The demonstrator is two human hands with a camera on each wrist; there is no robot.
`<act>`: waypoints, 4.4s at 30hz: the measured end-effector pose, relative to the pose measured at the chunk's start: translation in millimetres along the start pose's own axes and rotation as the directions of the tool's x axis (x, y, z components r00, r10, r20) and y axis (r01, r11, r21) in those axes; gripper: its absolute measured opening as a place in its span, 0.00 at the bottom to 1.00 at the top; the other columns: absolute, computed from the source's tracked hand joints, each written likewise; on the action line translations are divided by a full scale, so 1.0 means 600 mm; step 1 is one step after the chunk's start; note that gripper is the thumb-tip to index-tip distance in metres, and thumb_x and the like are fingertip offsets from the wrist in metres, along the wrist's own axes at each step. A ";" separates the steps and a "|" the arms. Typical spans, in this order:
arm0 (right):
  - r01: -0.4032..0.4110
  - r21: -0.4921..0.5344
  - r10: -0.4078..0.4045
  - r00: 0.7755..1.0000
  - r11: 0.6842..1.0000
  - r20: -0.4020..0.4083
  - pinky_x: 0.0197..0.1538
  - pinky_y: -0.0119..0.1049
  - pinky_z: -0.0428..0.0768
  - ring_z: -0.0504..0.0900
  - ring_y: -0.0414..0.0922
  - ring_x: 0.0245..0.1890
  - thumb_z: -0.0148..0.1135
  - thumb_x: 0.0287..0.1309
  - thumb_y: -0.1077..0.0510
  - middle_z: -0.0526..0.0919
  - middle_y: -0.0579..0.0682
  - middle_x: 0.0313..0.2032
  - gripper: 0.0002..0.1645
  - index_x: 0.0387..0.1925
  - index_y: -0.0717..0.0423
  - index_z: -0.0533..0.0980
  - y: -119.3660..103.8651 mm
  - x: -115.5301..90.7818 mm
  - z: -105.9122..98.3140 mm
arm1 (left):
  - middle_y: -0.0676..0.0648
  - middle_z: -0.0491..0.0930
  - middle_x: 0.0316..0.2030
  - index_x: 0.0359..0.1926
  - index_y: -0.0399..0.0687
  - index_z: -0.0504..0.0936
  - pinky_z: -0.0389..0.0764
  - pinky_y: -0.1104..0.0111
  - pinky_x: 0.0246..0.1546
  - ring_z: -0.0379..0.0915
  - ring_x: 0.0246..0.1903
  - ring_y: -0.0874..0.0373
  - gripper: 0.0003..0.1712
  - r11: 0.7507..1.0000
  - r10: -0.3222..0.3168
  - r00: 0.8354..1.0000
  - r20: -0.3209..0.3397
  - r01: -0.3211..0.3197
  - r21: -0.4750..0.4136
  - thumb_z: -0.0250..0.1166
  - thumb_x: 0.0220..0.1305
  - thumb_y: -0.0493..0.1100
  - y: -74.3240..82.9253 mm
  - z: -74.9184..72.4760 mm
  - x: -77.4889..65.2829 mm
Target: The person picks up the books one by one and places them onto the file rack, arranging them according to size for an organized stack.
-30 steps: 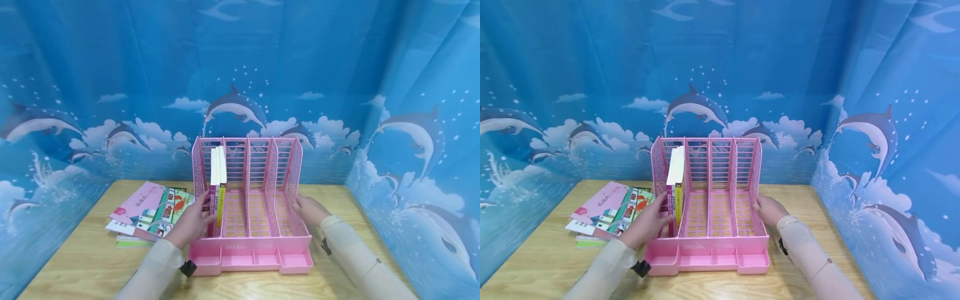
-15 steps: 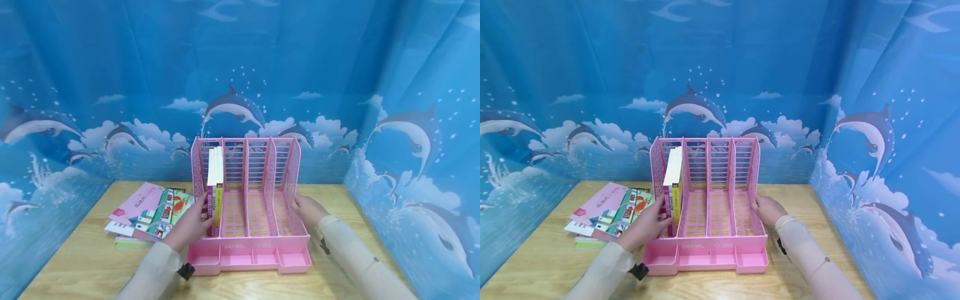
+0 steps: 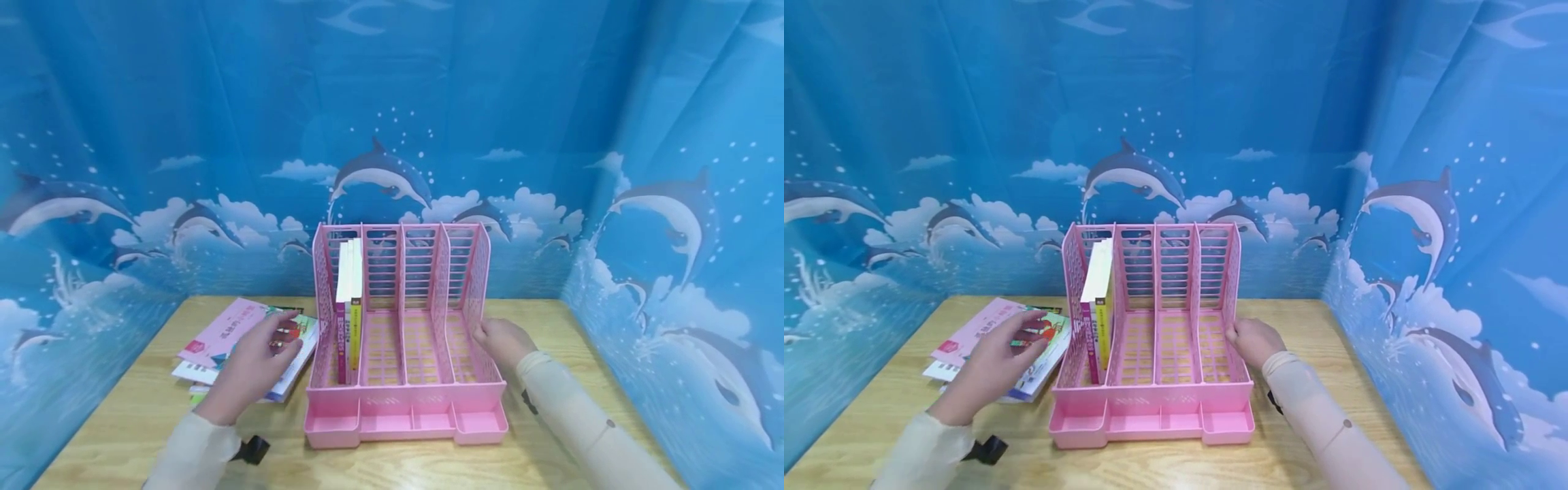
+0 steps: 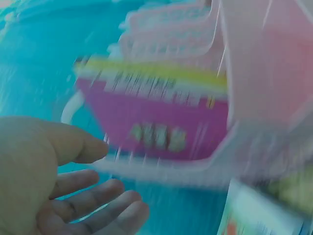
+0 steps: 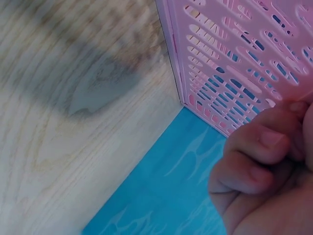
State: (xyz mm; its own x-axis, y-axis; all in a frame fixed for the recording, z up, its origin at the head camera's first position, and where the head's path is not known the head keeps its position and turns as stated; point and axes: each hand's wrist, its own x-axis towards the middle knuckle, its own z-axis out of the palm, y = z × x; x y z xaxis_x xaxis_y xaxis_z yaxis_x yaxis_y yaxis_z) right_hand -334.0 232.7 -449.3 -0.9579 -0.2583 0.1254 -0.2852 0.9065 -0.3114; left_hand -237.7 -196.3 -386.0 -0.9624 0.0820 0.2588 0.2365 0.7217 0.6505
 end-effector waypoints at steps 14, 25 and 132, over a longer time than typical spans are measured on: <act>-0.047 0.011 0.047 0.999 0.999 0.019 0.39 0.46 0.76 0.74 0.44 0.25 0.44 0.70 0.50 0.75 0.44 0.22 0.18 0.29 0.50 0.76 -0.001 -0.002 0.001 | 0.18 0.64 0.54 0.62 0.16 0.58 0.69 0.39 0.45 0.64 0.50 0.24 0.53 0.838 -0.425 0.898 0.117 0.341 0.427 0.53 0.65 0.66 -0.196 -0.113 -0.018; -0.045 0.024 0.045 0.999 0.999 0.020 0.39 0.46 0.76 0.76 0.45 0.26 0.44 0.70 0.50 0.76 0.45 0.23 0.19 0.31 0.52 0.77 -0.006 -0.004 -0.002 | 0.17 0.59 0.51 0.61 0.14 0.54 0.73 0.42 0.40 0.65 0.45 0.25 0.74 0.719 -0.640 0.767 0.035 0.583 0.378 0.41 0.50 0.86 -0.262 -0.101 -0.025; -0.118 0.184 0.111 0.993 0.976 0.045 0.54 0.55 0.72 0.79 0.59 0.48 0.39 0.73 0.48 0.82 0.58 0.45 0.27 0.53 0.61 0.76 0.003 -0.010 0.002 | 0.43 0.62 0.67 0.73 0.40 0.50 0.69 0.60 0.60 0.64 0.63 0.48 0.39 0.772 0.346 0.744 -0.571 -0.572 -0.278 0.51 0.63 0.24 0.241 0.048 -0.040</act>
State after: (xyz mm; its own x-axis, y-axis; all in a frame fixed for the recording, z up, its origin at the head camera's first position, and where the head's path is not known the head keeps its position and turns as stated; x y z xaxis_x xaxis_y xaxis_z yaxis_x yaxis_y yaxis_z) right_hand -328.8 235.6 -451.6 -0.9842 -0.1708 0.0475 -0.1718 0.8535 -0.4919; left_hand -184.1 -74.5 -318.7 -0.5581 -0.0816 0.8257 0.7703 0.3191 0.5522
